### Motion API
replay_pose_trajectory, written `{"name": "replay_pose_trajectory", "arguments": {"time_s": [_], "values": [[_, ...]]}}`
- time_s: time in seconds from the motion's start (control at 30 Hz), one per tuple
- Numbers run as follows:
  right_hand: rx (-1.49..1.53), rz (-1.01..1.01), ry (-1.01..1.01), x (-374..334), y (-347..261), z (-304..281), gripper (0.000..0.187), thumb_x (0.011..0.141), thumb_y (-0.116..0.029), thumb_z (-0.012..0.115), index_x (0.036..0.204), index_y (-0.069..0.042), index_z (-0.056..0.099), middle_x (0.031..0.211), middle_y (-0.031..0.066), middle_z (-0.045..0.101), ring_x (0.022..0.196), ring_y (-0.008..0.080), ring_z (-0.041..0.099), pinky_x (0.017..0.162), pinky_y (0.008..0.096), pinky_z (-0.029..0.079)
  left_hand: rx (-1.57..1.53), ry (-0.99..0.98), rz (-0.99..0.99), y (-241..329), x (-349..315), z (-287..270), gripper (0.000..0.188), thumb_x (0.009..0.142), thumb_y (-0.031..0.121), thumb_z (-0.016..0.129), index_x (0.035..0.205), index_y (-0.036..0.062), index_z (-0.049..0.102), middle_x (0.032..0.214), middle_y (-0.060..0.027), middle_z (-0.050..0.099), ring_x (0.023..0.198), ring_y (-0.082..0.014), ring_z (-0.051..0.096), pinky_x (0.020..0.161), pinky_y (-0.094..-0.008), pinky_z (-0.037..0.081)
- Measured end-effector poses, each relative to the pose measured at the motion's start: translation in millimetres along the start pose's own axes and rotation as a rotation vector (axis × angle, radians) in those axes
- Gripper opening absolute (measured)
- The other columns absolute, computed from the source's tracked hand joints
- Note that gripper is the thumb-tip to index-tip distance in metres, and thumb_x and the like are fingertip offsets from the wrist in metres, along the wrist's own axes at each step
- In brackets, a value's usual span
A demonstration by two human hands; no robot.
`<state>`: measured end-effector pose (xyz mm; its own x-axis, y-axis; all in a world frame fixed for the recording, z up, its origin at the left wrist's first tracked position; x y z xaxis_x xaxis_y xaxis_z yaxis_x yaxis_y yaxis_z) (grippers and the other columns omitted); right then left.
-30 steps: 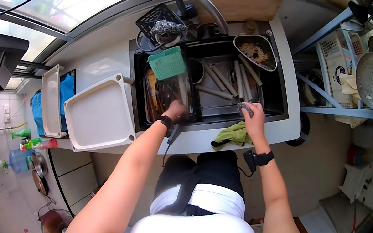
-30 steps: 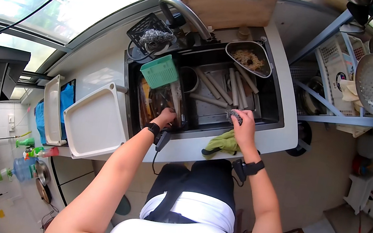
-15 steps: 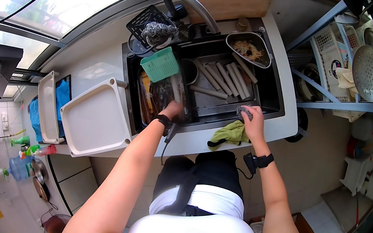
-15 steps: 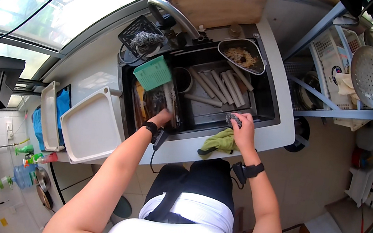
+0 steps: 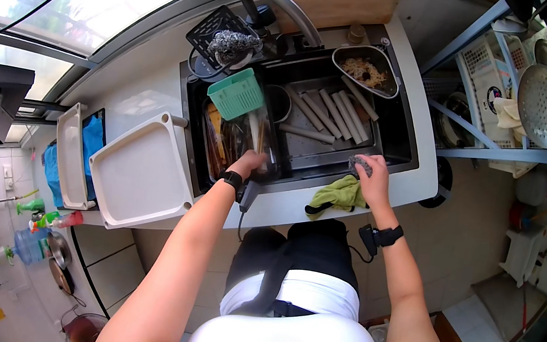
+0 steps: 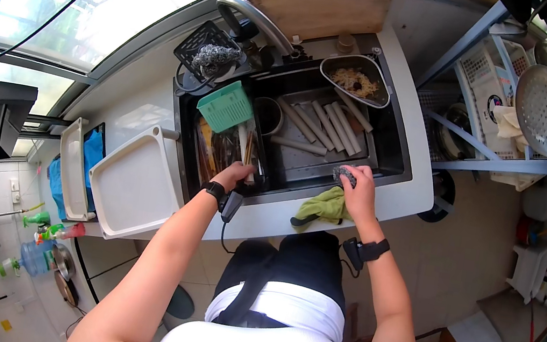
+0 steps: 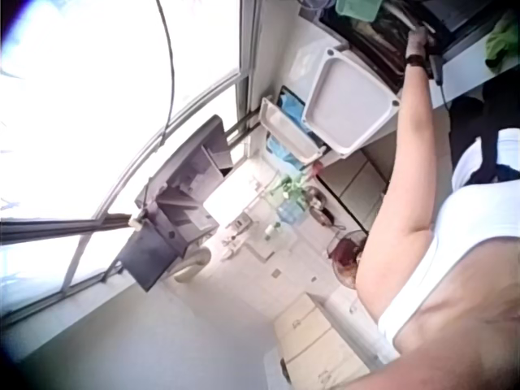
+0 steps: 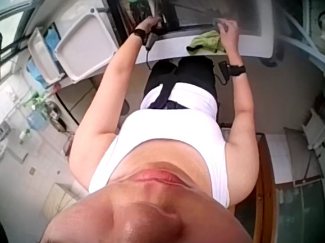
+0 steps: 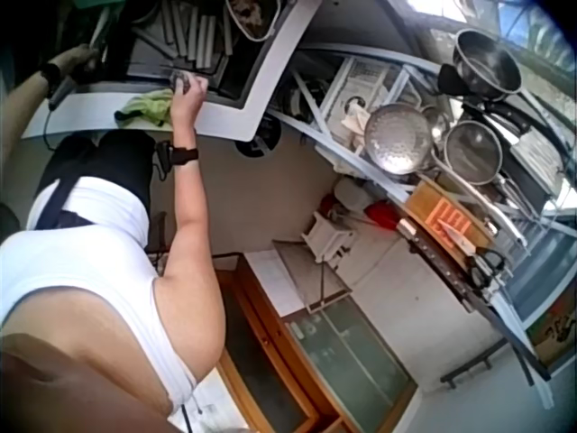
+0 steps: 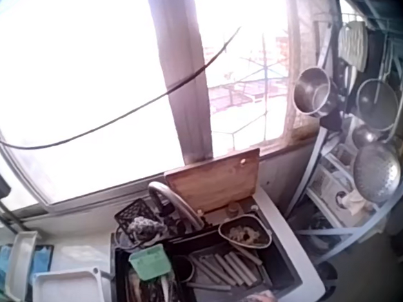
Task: Assembling a small plastic shelf unit by inserting support tubes into the corner holes of a plastic tray base.
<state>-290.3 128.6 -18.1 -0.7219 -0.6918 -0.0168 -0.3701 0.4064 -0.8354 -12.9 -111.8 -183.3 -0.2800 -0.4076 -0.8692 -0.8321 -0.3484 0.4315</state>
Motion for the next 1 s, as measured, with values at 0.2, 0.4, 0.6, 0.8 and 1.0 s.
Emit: {"name": "replay_pose_trajectory", "arguments": {"time_s": [0.2, 0.4, 0.6, 0.8, 1.0], "values": [[0.016, -0.015, -0.030, 4, -17, 11, 0.022, 0.081, -0.004, 0.070, 0.103, 0.001, 0.069, 0.096, 0.0157, 0.059, 0.090, 0.0330, 0.060, 0.081, 0.0366, 0.048, 0.294, 0.381, 0.224, -8, -19, -59, 0.046, 0.087, 0.037, 0.062, 0.102, -0.0066, 0.056, 0.094, -0.0299, 0.065, 0.090, -0.0446, 0.065, 0.076, -0.0471, 0.052], [0.037, -0.022, -0.024, 3, -14, 17, 0.022, 0.082, -0.004, 0.069, 0.104, 0.000, 0.069, 0.097, 0.0151, 0.059, 0.092, 0.0326, 0.060, 0.083, 0.0362, 0.049, 0.473, 0.645, 0.282, 23, -95, -83, 0.046, 0.089, 0.041, 0.061, 0.099, -0.0035, 0.054, 0.093, -0.0295, 0.066, 0.090, -0.0467, 0.063, 0.075, -0.0520, 0.050], [0.062, -0.048, -0.045, 8, -33, 24, 0.022, 0.083, -0.006, 0.068, 0.104, -0.001, 0.069, 0.098, 0.0147, 0.059, 0.093, 0.0323, 0.060, 0.083, 0.0357, 0.048, 0.544, 0.714, 0.375, 30, -142, -96, 0.034, 0.094, 0.031, 0.056, 0.097, -0.0024, 0.054, 0.088, -0.0281, 0.066, 0.085, -0.0473, 0.063, 0.072, -0.0532, 0.050], [0.148, -0.117, -0.124, 12, -63, 53, 0.023, 0.085, -0.008, 0.066, 0.108, -0.003, 0.067, 0.101, 0.0144, 0.059, 0.095, 0.0321, 0.059, 0.085, 0.0362, 0.048, -0.014, 0.251, 0.451, 44, -138, -51, 0.029, 0.094, 0.021, 0.060, 0.109, -0.0021, 0.050, 0.076, -0.0084, 0.064, 0.048, -0.0103, 0.055, 0.042, -0.0259, 0.044], [0.261, -0.201, -0.219, -2, -124, 98, 0.028, 0.087, -0.012, 0.065, 0.115, -0.006, 0.066, 0.104, 0.0134, 0.056, 0.090, 0.0293, 0.059, 0.079, 0.0355, 0.049, 0.092, 0.101, 0.467, 66, -128, 2, 0.030, 0.092, 0.024, 0.063, 0.103, -0.0022, 0.052, 0.072, -0.0058, 0.058, 0.045, -0.0117, 0.053, 0.040, -0.0270, 0.042]]}}
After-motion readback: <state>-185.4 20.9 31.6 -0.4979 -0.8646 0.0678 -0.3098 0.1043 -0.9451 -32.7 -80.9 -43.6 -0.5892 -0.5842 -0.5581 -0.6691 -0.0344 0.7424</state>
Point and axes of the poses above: each hand's wrist, its own x-axis towards the middle knuckle, its own z-axis out of the palm, y = z × x, the point moved 10 cm from there along x, towards the middle knuckle
